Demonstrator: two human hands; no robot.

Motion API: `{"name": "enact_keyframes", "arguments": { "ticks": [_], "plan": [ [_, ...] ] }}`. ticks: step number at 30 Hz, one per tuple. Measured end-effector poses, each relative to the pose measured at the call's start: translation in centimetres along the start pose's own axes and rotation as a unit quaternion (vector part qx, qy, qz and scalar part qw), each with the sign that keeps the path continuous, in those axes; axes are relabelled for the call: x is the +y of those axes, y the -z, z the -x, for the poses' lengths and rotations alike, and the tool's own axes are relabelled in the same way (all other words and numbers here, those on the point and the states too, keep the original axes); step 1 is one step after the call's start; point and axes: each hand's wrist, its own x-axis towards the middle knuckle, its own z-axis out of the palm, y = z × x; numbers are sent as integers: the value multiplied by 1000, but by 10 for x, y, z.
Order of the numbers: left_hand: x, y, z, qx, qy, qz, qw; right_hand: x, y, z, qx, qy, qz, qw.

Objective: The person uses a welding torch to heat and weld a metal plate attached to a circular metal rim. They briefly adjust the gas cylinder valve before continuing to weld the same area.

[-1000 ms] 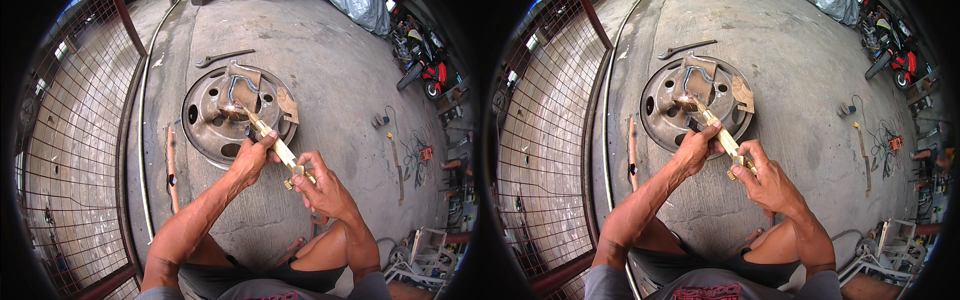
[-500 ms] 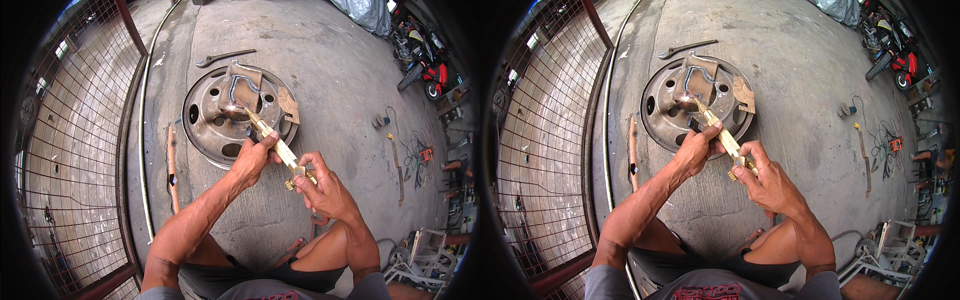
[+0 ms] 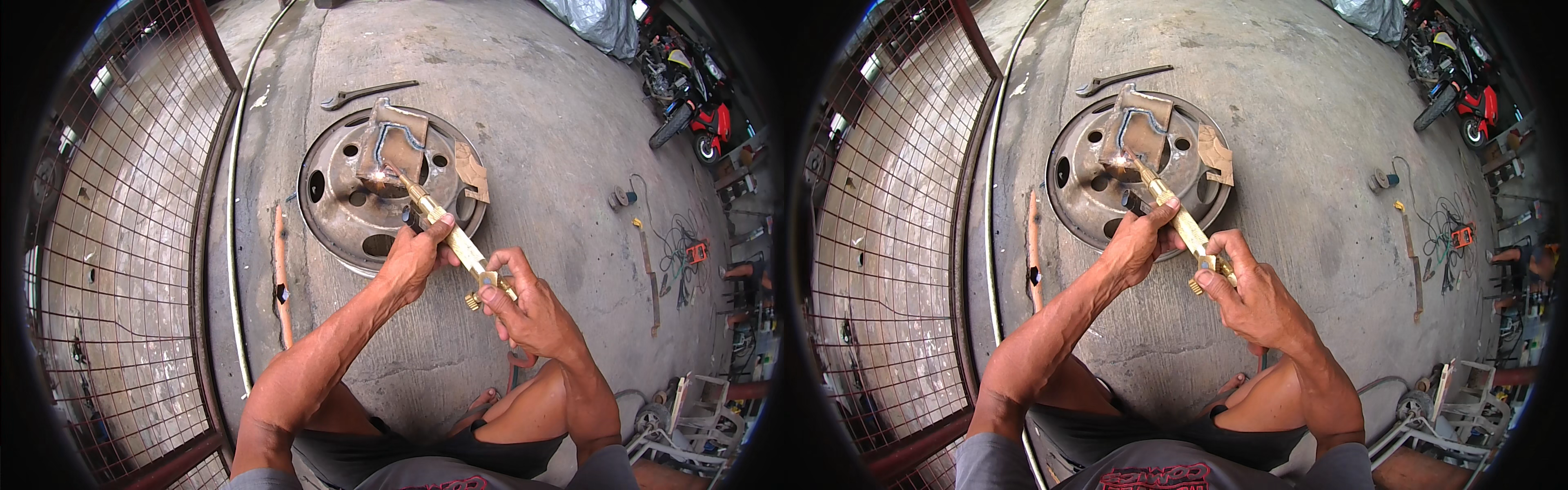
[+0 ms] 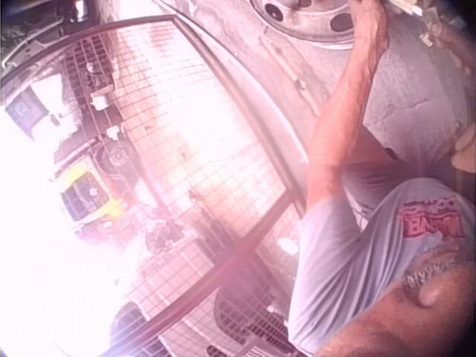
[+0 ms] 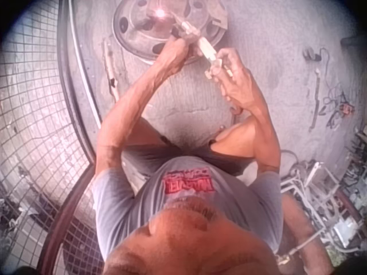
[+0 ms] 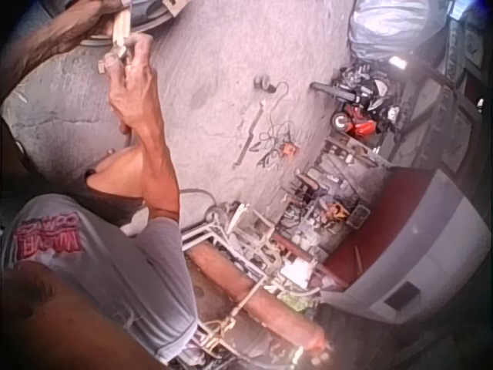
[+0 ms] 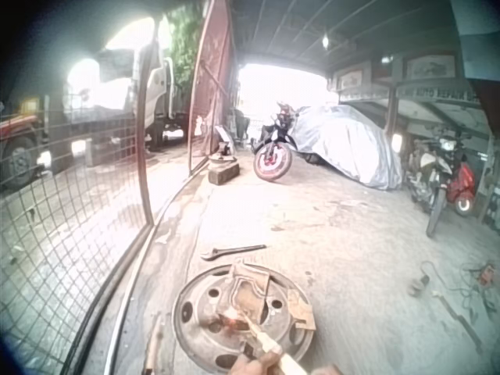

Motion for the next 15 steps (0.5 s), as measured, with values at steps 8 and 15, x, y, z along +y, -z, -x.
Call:
{"name": "enact_keyframes", "arguments": {
  "ticks": [8,15],
  "plan": [
    [1,0,0,3,-1,7,1000,-1,0,-1,2,5,4,1000],
    [2,1,0,2,5,-2,1000,0,-1,-1,3,7,9,1000]
  ]
}}
